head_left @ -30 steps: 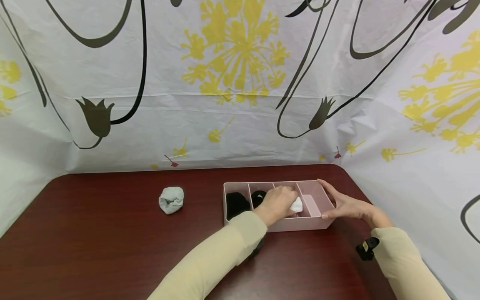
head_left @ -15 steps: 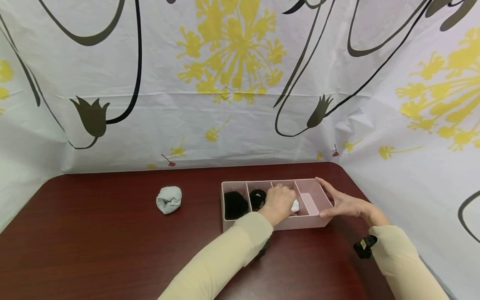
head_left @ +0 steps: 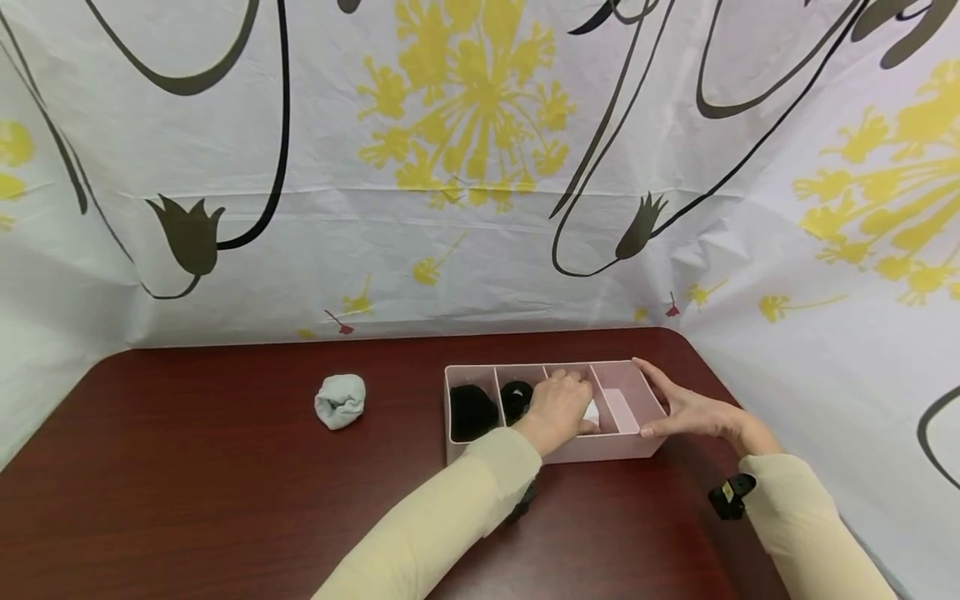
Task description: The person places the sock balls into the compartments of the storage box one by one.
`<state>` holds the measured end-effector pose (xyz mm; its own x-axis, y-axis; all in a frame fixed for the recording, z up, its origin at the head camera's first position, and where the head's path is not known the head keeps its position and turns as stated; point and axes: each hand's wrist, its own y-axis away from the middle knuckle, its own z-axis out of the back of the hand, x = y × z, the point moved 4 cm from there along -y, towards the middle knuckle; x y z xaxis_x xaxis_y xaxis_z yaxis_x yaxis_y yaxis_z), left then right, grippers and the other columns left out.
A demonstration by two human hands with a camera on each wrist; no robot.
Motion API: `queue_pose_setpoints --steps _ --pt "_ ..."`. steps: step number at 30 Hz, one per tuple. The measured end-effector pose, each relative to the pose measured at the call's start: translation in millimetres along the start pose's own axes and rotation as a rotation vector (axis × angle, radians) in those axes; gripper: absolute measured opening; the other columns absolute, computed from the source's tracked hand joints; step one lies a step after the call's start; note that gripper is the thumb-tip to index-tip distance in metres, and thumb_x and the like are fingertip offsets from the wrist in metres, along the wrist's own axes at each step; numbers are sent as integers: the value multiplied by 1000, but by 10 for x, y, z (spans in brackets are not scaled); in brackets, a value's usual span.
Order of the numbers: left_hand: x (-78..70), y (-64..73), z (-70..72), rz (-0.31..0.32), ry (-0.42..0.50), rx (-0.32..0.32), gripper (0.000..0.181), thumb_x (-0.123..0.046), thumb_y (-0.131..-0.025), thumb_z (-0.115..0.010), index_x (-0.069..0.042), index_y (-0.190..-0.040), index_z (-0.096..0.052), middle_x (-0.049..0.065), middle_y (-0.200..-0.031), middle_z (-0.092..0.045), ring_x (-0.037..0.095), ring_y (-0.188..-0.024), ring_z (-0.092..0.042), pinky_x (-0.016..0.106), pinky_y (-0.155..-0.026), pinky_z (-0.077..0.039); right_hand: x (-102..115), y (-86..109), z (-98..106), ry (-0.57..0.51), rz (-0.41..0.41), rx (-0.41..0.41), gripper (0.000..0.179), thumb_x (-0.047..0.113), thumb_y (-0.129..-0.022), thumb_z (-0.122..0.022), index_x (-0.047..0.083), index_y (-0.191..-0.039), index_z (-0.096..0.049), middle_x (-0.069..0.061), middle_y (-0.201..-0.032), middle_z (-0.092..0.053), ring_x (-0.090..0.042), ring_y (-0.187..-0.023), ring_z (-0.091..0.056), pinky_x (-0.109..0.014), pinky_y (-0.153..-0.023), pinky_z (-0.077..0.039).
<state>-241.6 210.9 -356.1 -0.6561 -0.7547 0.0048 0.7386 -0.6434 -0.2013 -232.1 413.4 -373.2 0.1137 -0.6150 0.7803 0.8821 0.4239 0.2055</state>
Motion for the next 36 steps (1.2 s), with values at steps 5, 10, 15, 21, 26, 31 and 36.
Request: queue_pose_setpoints --steps 5,10,15,21,26,31,36 --pt "56 65 37 -68 106 -40 50 -49 -80 -69 -20 -120 -62 -4 -117 -61 12 -104 -57 23 -78 -51 -7 -4 -5 -2 -13 6 110 16 -78 -73 6 -149 11 -29 -144 -11 -40 -115 -37 -30 -80 -45" --pt "130 166 114 -113 240 -51 59 -43 -82 -69 -19 -133 -53 -1 -134 -53 14 -124 -49 27 -92 -47 -26 7 -11 15 -16 -5 109 16 -78 -73 7 -149 10 -28 -145 -9 -43 -120 -32 -30 -82 -44" --pt "285 306 246 -97 370 -24 69 -46 -78 -72 -20 -138 -47 1 -136 -50 18 -125 -47 31 -96 -45 -16 9 -6 52 -1 -27 109 16 -77 -74 5 -149 7 -29 -145 -10 -42 -120 -31 -32 -83 -44" --pt "527 505 412 -51 527 -15 81 -49 -73 -75 -19 -141 -42 2 -134 -48 18 -122 -49 34 -95 -45 12 12 -2 72 6 -33 107 14 -77 -73 7 -150 5 -28 -147 -8 -40 -123 -29 -29 -84 -43" --pt "763 680 490 -27 612 -37 85 -51 -70 -77 -21 -141 -40 0 -137 -45 16 -123 -45 38 -98 -43 10 8 -11 72 9 -32 107 14 -77 -73 7 -150 5 -28 -148 -7 -40 -123 -28 -28 -84 -43" --pt "1092 882 525 12 665 -72 84 -48 -70 -78 -23 -141 -40 -1 -137 -45 17 -122 -45 41 -98 -42 1 0 -1 77 13 -34 108 14 -77 -73 7 -150 5 -27 -148 -7 -39 -122 -28 -25 -83 -43" --pt "1418 1104 547 49 657 -138 83 -45 -70 -80 -20 -140 -43 2 -135 -48 21 -123 -47 45 -98 -41 2 4 5 72 19 -29 107 14 -77 -73 8 -150 6 -27 -148 -6 -39 -124 -27 -24 -83 -43"
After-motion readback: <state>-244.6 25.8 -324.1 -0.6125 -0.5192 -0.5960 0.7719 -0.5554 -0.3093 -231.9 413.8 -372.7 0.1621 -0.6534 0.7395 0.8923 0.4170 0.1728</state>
